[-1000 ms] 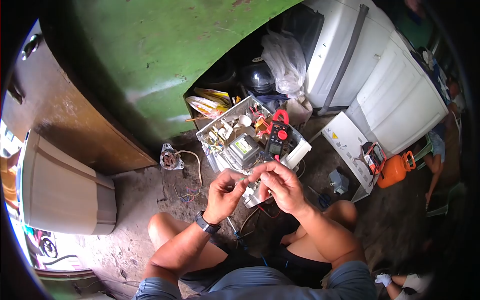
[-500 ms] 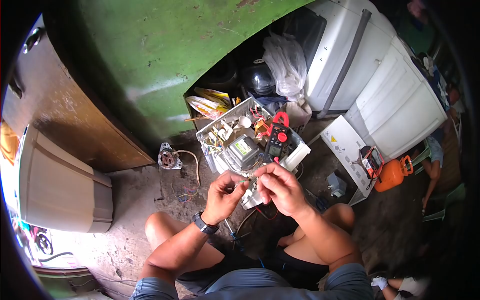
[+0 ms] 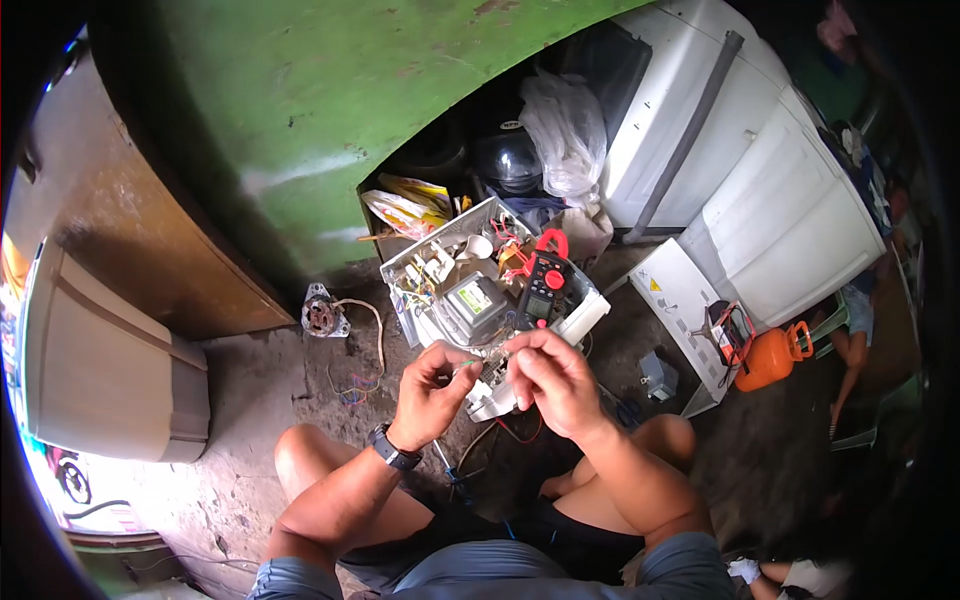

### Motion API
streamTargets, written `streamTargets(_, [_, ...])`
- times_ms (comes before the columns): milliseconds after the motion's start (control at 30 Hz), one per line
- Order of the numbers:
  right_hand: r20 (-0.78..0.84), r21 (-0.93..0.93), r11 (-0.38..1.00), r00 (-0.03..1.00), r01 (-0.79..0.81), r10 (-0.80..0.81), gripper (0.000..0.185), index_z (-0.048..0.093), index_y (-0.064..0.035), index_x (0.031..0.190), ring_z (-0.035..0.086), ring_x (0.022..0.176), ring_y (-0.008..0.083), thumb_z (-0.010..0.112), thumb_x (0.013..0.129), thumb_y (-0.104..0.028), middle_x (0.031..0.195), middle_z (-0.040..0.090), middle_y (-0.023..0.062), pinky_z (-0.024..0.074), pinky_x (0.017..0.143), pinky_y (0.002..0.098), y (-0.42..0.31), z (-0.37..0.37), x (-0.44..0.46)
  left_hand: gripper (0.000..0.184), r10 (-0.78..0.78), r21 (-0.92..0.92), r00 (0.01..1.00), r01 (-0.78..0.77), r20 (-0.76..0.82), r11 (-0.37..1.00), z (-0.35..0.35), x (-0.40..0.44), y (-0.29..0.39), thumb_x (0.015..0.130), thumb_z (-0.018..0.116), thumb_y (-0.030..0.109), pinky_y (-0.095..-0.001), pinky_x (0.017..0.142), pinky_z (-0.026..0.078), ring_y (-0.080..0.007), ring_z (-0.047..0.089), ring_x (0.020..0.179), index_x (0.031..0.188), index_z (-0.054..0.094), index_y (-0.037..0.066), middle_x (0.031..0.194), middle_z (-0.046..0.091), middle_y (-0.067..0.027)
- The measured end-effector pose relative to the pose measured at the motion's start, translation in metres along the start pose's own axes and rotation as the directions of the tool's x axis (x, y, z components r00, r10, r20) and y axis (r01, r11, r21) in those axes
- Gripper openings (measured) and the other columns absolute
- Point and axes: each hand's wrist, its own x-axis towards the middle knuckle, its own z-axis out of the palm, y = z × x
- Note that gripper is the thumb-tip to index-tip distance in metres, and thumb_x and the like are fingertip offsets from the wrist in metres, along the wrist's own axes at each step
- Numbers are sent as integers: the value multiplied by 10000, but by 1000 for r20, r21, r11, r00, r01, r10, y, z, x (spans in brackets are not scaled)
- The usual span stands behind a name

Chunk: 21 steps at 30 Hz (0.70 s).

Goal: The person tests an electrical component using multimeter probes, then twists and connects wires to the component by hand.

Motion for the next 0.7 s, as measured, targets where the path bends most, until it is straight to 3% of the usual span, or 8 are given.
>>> streamTargets(167, [56, -343, 922, 984, 178, -170, 431, 488, 22, 1440, 685, 1047, 161, 560, 1029, -87, 1410, 586, 204, 583, 758, 295, 4, 10, 5, 83, 82, 151, 996, -87, 36, 985, 0, -2, 6, 909, 754, 93, -244, 720, 445, -84, 564, 797, 932, 707, 29, 875, 624, -14])
streamTargets(267, [262, -860, 319, 882, 398, -393, 448, 528, 31, 1374, 730, 985, 298, 624, 942, -34, 1245, 674, 219, 587, 771, 366, 4, 12, 5, 80, 84, 207, 995, -92, 44, 974, 0, -1, 14, 907, 753, 81, -261, 762, 451, -114, 586, 842, 947, 716, 23, 913, 641, -36])
streamTargets(367, [245, -894, 283, 909, 346, -338, 388, 566, 10, 1304, 716, 903, 384, 620, 920, -13, 1117, 702, 222, 579, 757, 418, 1, 13, 1, 81, 94, 222, 994, -103, 49, 970, 1, -2, 15, 902, 755, 84, -268, 754, 458, -123, 593, 839, 951, 727, 25, 907, 645, -45])
streamTargets(400, [179, -875, 368, 917, 314, -358, 279, 587, -13, 1233, 702, 725, 279, 607, 955, -28, 960, 708, 159, 554, 636, 370, -3, 19, 0, 81, 89, 212, 995, -98, 49, 972, 0, -2, 16, 901, 756, 84, -272, 750, 462, -125, 594, 838, 952, 730, 26, 905, 645, -47])
streamTargets(467, [-55, -397, 918, 998, -21, -1, 199, 592, -39, 1200, 612, 618, 143, 579, 1003, -62, 856, 663, 77, 498, 553, 278, -1, 15, -3, 75, 49, 193, 997, -58, 52, 979, -2, -2, 10, 908, 755, 91, -271, 747, 464, -126, 596, 847, 941, 722, 32, 912, 648, -42])
streamTargets(533, [-11, 78, 996, 999, -50, 51, 195, 587, -22, 1207, 555, 609, 67, 526, 1049, -118, 888, 648, 59, 486, 563, 219, -3, 10, 0, 78, 65, 130, 995, -75, 75, 989, -1, -2, 5, 913, 755, 96, -270, 751, 459, -122, 588, 851, 937, 711, 35, 915, 645, -37])
streamTargets(667, [-19, -386, 921, 997, 58, -70, 358, 555, -11, 1367, 689, 729, 166, 566, 1019, -94, 1268, 679, 180, 552, 646, 284, -5, 17, 1, 86, 69, 157, 995, -80, 75, 984, 2, -6, 4, 915, 759, 98, -252, 727, 441, -98, 556, 829, 948, 709, 36, 879, 595, -14])
streamTargets(700, [122, -716, 632, 945, 295, -302, 390, 565, -13, 1366, 693, 727, 214, 600, 983, -79, 1195, 698, 173, 554, 650, 320, -2, 15, 6, 86, 71, 158, 995, -82, 73, 984, 0, -6, 5, 915, 759, 98, -252, 727, 441, -98, 556, 829, 948, 709, 36, 879, 595, -14])
